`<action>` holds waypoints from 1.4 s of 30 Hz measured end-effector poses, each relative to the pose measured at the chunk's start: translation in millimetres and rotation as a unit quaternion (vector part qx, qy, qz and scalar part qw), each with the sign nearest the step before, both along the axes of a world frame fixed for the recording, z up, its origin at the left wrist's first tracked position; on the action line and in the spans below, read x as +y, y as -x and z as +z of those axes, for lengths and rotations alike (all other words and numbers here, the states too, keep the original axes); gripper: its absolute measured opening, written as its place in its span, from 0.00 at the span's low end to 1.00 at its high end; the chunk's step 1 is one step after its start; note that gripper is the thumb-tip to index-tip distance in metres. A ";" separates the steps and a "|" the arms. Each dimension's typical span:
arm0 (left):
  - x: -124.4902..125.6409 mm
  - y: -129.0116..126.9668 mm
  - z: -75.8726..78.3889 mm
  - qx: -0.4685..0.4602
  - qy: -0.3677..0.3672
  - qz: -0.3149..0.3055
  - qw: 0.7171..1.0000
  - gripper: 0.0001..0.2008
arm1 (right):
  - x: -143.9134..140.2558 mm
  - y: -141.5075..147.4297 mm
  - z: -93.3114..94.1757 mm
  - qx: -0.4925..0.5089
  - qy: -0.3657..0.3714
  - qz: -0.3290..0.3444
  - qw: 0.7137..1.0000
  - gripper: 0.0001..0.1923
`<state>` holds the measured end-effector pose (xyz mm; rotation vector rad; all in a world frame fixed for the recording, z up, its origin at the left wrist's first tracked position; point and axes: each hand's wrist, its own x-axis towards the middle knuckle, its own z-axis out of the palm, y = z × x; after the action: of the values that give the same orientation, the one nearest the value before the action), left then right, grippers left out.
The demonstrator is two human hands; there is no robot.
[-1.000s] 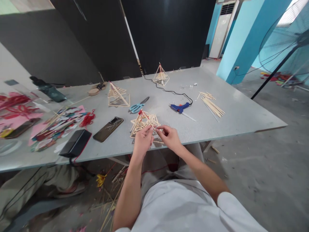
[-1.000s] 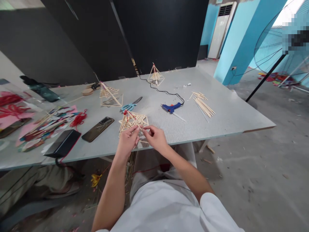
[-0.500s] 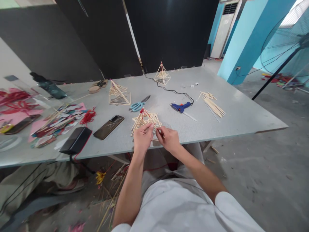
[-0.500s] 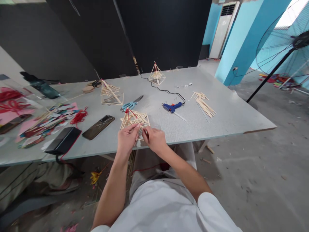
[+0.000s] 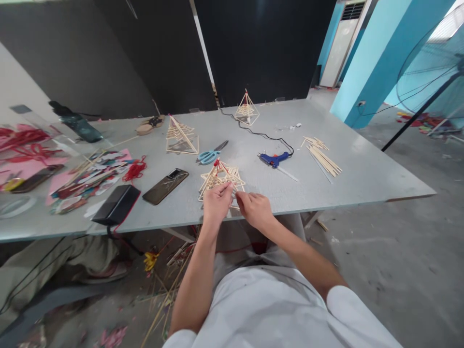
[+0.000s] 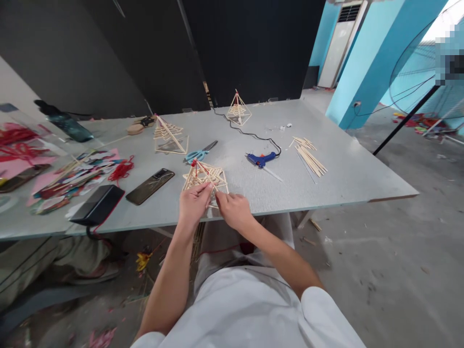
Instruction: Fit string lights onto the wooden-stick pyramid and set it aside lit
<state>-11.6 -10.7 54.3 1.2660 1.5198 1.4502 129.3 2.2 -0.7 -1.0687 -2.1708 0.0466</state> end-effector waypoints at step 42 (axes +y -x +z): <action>-32.2 -22.2 -46.7 0.080 0.030 0.038 0.996 0.30 | 13.5 -55.6 25.3 -0.192 0.095 0.062 0.975 0.12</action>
<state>10.6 -42.9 7.6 1.3272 1.7200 1.3665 184.9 15.7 24.6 -1.1195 -2.6242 0.1161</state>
